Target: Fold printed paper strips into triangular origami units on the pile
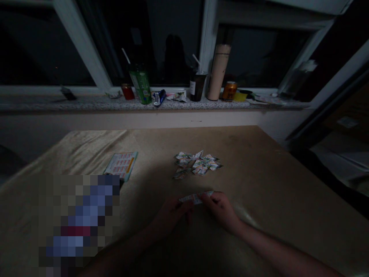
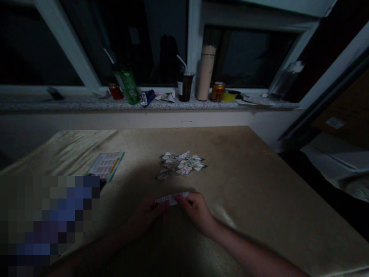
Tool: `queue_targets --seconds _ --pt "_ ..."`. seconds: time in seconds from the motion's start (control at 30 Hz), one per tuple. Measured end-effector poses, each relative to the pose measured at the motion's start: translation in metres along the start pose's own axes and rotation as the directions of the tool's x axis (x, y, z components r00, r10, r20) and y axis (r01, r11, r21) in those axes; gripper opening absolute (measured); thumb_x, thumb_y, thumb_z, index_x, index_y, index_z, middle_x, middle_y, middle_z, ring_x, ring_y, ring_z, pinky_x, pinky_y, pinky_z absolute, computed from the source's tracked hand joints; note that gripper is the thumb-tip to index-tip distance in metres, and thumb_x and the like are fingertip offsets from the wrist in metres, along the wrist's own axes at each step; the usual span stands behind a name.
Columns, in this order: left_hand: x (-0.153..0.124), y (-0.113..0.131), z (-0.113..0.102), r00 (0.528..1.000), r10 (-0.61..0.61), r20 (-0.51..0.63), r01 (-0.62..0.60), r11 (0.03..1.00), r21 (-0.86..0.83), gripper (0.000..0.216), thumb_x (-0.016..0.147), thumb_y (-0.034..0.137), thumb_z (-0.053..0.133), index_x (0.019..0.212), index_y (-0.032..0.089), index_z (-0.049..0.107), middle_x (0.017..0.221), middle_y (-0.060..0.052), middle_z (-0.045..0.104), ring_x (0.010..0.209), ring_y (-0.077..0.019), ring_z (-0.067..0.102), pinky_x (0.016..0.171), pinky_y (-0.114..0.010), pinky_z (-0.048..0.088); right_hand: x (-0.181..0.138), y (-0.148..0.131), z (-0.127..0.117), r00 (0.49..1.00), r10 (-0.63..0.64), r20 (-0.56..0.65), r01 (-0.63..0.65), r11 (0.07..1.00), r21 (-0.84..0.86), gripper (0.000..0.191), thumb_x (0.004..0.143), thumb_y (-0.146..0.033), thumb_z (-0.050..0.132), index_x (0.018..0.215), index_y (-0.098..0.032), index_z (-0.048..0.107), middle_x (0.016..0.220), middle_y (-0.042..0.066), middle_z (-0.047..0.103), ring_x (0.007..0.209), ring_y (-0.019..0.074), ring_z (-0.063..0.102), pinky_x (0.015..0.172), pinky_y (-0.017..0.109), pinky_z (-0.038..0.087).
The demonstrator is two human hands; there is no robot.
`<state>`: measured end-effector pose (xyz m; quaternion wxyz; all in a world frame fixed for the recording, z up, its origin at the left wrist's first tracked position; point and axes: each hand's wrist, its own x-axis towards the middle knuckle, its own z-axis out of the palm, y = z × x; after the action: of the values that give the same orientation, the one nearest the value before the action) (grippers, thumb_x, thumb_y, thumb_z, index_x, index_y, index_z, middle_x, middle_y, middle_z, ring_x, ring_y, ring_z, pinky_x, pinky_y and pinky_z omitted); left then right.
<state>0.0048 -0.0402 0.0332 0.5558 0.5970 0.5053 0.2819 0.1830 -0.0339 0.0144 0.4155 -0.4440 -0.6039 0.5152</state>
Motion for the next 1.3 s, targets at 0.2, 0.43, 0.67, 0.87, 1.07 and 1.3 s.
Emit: queue_targets --seconds 0.2,0.43,0.67,0.87,1.07,1.3 --pt "-0.002 -0.003 -0.001 1.000 0.008 -0.002 -0.008 0.994 -0.107 0.043 0.084 0.048 0.042 0.062 0.017 0.060 0.045 0.003 0.055 0.047 -0.0139 0.051 0.055 -0.023 0.039 0.002 0.000 -0.003 0.998 -0.007 -0.062 0.011 0.998 0.057 0.043 0.085 -0.052 0.042 0.058 -0.018 0.042 0.053 -0.004 0.034 0.049 0.0089 0.031 0.044 0.021 0.025" --pt "-0.005 0.000 -0.002 0.985 0.161 -0.065 -0.158 0.986 0.045 0.057 0.094 0.038 0.027 0.058 0.018 0.066 0.065 -0.002 0.065 0.070 -0.0174 0.058 0.074 -0.024 0.039 0.001 -0.004 -0.001 0.990 -0.074 -0.119 0.071 0.997 -0.026 0.041 0.085 -0.046 0.043 0.056 -0.017 0.043 0.054 -0.004 0.034 0.051 0.0091 0.032 0.046 0.021 0.026" --pt "-0.002 0.005 -0.003 0.975 0.198 -0.102 -0.193 0.979 0.061 0.053 0.093 0.038 0.028 0.064 0.019 0.068 0.066 -0.001 0.068 0.070 -0.0187 0.060 0.078 -0.026 0.040 0.004 -0.007 -0.004 0.989 -0.032 -0.147 0.031 0.999 -0.010 0.042 0.083 -0.046 0.048 0.053 -0.016 0.051 0.050 -0.002 0.046 0.050 0.0103 0.042 0.050 0.021 0.033" --pt "0.006 -0.006 -0.005 0.979 0.134 -0.156 -0.157 0.976 -0.147 0.052 0.090 0.047 0.031 0.074 0.018 0.070 0.071 -0.004 0.070 0.072 -0.0220 0.062 0.081 -0.032 0.043 0.004 -0.007 -0.004 0.995 -0.014 -0.098 0.020 0.998 0.061 0.043 0.086 -0.047 0.044 0.062 -0.015 0.059 0.060 0.002 0.057 0.059 0.0137 0.052 0.058 0.023 0.040" --pt "0.015 -0.021 -0.004 0.991 0.102 -0.086 -0.129 0.890 -0.437 0.052 0.090 0.046 0.027 0.083 0.017 0.070 0.067 -0.005 0.070 0.066 -0.0227 0.063 0.071 -0.034 0.048 0.006 -0.004 -0.005 0.989 -0.027 -0.142 0.039 0.995 0.087 0.045 0.086 -0.047 0.044 0.056 -0.015 0.058 0.057 0.001 0.057 0.057 0.0130 0.052 0.059 0.023 0.040" --pt "0.012 -0.012 -0.005 0.989 0.098 -0.110 -0.137 0.891 -0.432 0.045 0.090 0.044 0.033 0.093 0.014 0.066 0.066 -0.004 0.069 0.061 -0.0198 0.063 0.069 -0.032 0.048 0.006 -0.001 -0.001 0.997 0.067 -0.037 -0.051 0.943 0.330 0.044 0.088 -0.048 0.041 0.082 -0.013 0.068 0.051 0.001 0.058 0.054 0.0143 0.055 0.062 0.026 0.042"
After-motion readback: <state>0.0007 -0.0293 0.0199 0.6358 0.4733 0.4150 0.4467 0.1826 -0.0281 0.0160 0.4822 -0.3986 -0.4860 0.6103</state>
